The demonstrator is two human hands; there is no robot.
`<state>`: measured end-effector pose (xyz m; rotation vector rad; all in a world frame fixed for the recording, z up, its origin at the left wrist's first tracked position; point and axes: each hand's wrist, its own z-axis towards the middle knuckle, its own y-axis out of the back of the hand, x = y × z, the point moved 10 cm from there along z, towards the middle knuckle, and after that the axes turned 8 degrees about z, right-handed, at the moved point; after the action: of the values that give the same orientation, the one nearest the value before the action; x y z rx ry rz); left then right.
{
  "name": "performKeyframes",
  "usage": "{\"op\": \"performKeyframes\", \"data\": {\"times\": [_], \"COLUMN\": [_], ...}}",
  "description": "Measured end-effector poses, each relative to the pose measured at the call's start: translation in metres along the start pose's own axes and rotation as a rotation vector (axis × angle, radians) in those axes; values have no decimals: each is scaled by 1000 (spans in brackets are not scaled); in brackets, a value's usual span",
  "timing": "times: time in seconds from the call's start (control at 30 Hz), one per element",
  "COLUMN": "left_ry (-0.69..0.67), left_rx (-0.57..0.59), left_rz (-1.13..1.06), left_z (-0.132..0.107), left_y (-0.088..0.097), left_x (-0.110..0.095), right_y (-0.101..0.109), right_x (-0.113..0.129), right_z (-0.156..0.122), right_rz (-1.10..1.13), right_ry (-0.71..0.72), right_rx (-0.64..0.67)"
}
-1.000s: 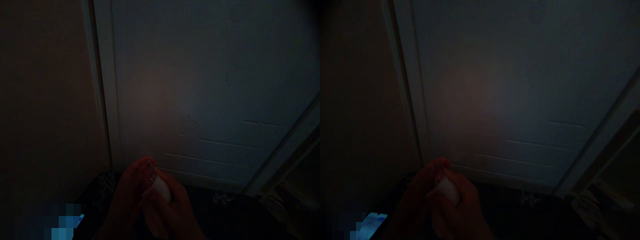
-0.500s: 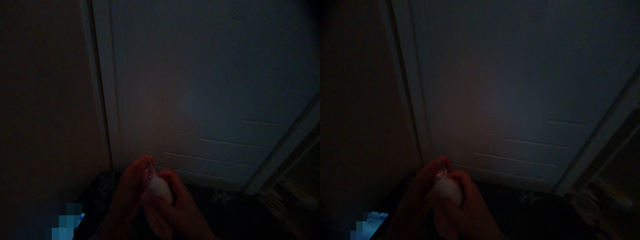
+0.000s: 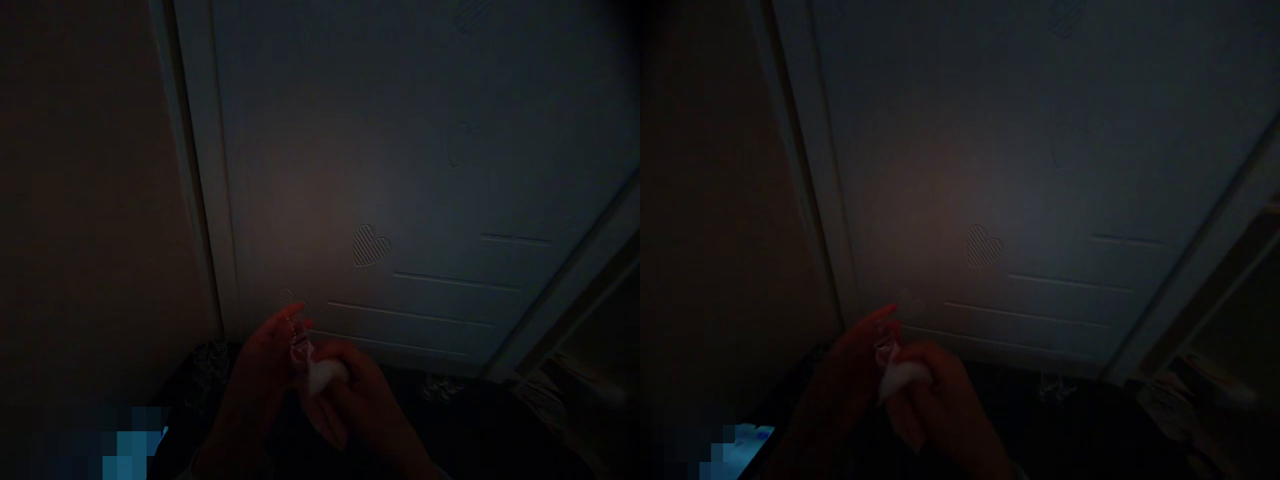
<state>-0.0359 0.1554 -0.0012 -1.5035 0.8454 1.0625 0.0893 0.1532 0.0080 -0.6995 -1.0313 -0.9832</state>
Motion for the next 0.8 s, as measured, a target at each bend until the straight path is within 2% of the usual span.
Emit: {"op": "performKeyframes", "data": {"times": [0.13,0.33,0.43,0.57,0.73,0.8], "left_ry": [-17,-92,-136,-183,-236,-241], "left_rx": [-6,65,107,92,56,61], "left_rz": [-14,-57,-70,-75,-9,59], "left_z": [1,8,7,5,6,4], "left_y": [-5,-6,-9,-7,3,3], "left_x": [-4,-1,-1,-3,-8,-8], "right_y": [10,20,27,37,56,53], "right_x": [5,8,4,-6,-13,-11], "right_z": [2,1,0,-2,-2,-1], "right_rz": [7,16,-4,-17,46,97], "right_ry": [54,38,-19,-122,-160,-140], "right_rx": [-18,-24,-20,-2,-133,-146]}}
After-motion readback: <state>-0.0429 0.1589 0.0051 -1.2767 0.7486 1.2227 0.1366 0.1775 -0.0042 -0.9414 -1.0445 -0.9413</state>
